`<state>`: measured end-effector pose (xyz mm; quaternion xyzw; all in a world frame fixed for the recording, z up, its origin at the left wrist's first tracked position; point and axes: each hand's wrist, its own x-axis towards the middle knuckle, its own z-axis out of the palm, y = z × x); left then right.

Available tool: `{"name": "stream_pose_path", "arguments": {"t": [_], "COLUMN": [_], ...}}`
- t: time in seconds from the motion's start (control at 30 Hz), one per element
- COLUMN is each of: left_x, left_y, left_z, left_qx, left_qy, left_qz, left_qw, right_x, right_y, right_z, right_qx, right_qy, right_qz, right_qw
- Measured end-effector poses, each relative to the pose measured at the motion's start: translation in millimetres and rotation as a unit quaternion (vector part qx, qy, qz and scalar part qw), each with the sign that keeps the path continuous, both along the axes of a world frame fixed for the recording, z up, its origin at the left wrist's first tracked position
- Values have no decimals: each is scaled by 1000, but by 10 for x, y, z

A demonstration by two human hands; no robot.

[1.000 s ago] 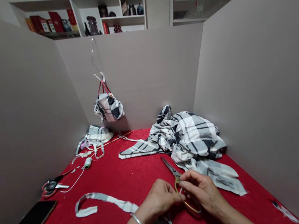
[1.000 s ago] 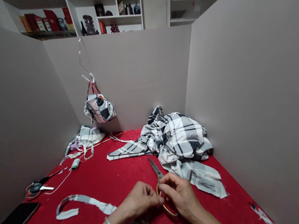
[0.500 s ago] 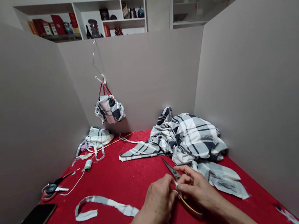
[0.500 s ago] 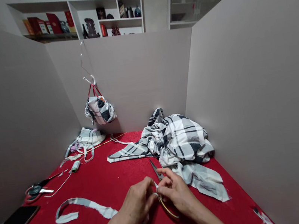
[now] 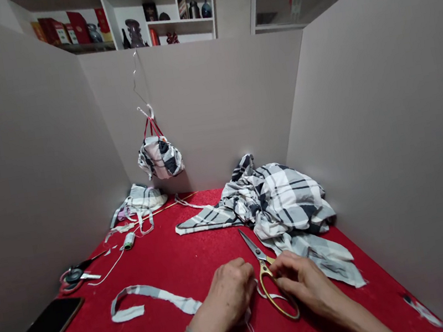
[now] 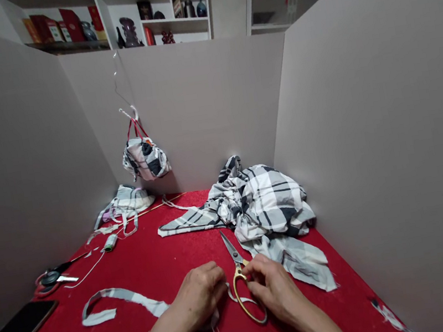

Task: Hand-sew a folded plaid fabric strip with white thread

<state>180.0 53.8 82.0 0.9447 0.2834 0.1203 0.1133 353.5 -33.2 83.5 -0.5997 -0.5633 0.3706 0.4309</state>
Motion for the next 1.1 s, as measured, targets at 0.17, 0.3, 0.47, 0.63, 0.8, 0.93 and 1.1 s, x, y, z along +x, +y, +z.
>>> {"name": "stream_pose_path", "arguments": {"t": [0.17, 0.3, 0.47, 0.63, 0.8, 0.93, 1.1], "left_x": [-44, -72, -85, -44, -15, -4, 23], "left_y": [-32, -54, -75, -56, -59, -83, -122], "left_z": [66, 123, 129, 101, 98, 67, 3], "left_qx": [1, -4, -37, -190, -255, -120, -24], "left_qy": [54, 78, 55, -45, -66, -60, -25], "left_qz": [-16, -25, -21, -33, -7, -32, 0], "left_qw": [998, 997, 998, 980, 965, 990, 999], "right_x": [-20, -115, -89, -121, -113, -102, -170], "right_y": [-81, -61, -52, 5, 51, 98, 139], "right_z": [-4, -25, -6, -19, 2, -2, -1], "right_qx": [6, 22, 51, 2, -14, 3, 2], "right_qy": [-319, -331, -211, 245, 328, 244, 204], "right_qz": [24, 2, -12, 4, -8, -27, -13], "right_qw": [947, 943, 976, 970, 945, 969, 979]}}
